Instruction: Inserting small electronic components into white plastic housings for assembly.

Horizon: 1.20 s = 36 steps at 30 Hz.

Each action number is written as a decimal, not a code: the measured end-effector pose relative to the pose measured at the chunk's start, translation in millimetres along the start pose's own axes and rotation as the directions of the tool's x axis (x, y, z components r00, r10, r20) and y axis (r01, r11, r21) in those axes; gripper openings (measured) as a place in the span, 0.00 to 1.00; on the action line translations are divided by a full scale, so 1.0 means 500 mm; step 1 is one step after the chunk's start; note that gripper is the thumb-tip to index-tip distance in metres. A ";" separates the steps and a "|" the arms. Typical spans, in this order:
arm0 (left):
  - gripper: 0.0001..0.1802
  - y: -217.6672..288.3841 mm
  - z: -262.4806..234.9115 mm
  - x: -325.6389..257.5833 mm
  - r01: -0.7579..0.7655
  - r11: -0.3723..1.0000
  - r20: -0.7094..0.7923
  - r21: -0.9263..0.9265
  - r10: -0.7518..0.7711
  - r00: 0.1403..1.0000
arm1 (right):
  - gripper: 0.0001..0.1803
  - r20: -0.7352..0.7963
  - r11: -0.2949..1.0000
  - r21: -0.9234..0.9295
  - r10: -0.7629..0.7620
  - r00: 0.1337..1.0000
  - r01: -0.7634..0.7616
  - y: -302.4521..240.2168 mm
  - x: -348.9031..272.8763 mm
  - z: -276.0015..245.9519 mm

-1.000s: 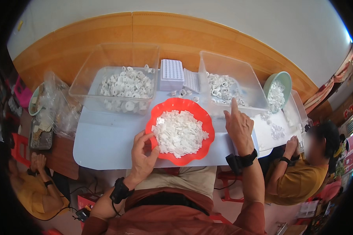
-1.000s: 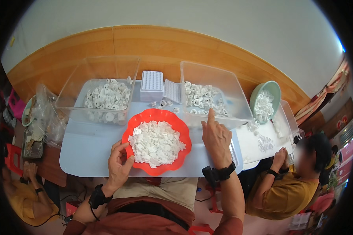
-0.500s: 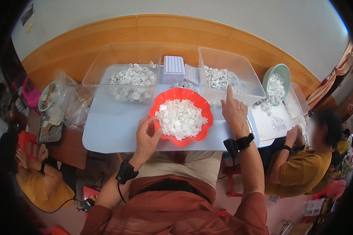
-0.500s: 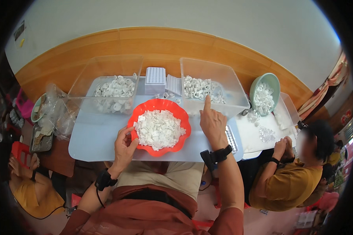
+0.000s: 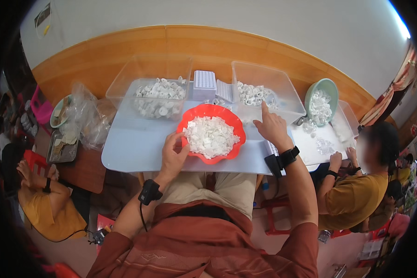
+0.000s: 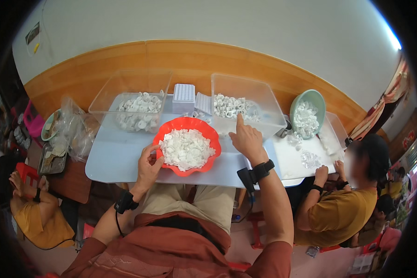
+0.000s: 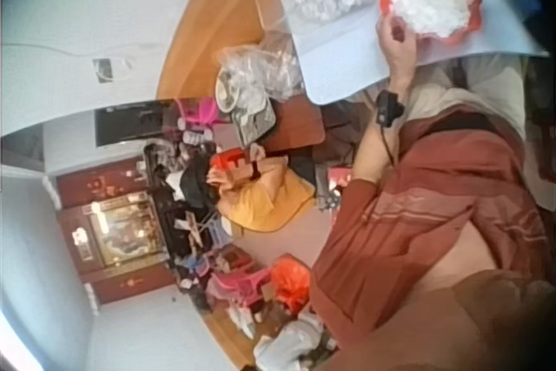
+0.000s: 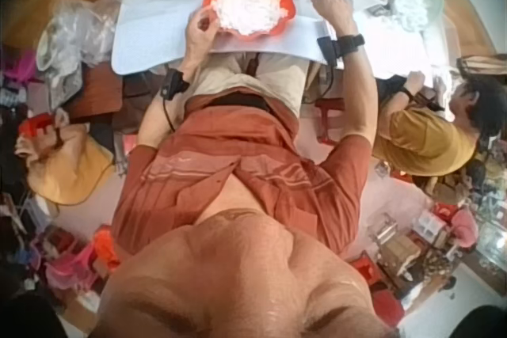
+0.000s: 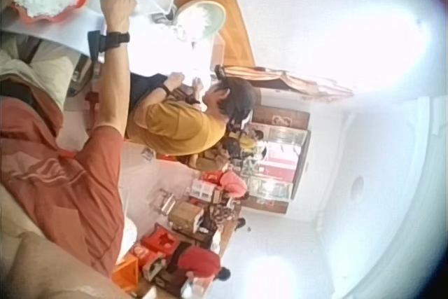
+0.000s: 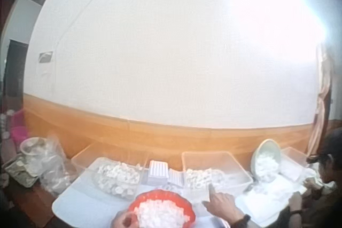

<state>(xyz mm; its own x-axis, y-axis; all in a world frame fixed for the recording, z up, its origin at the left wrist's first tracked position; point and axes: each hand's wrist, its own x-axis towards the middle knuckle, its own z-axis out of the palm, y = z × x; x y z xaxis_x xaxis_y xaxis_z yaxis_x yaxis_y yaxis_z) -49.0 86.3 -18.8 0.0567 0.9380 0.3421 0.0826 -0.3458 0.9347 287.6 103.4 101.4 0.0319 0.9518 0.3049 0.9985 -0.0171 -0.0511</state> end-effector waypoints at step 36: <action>0.26 -0.005 -0.015 0.014 -0.017 0.994 0.068 0.109 0.009 0.998 | 0.61 0.614 0.881 0.219 -0.458 0.643 0.419 0.134 0.540 0.268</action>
<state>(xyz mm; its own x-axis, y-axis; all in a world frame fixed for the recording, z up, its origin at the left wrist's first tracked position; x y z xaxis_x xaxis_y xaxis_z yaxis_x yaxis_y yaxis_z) -56.5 93.8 -18.0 0.1251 0.9309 0.3432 0.1895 -0.3619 0.9127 357.3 400.0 53.0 -0.4639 0.8074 -0.3646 0.8837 0.4510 -0.1255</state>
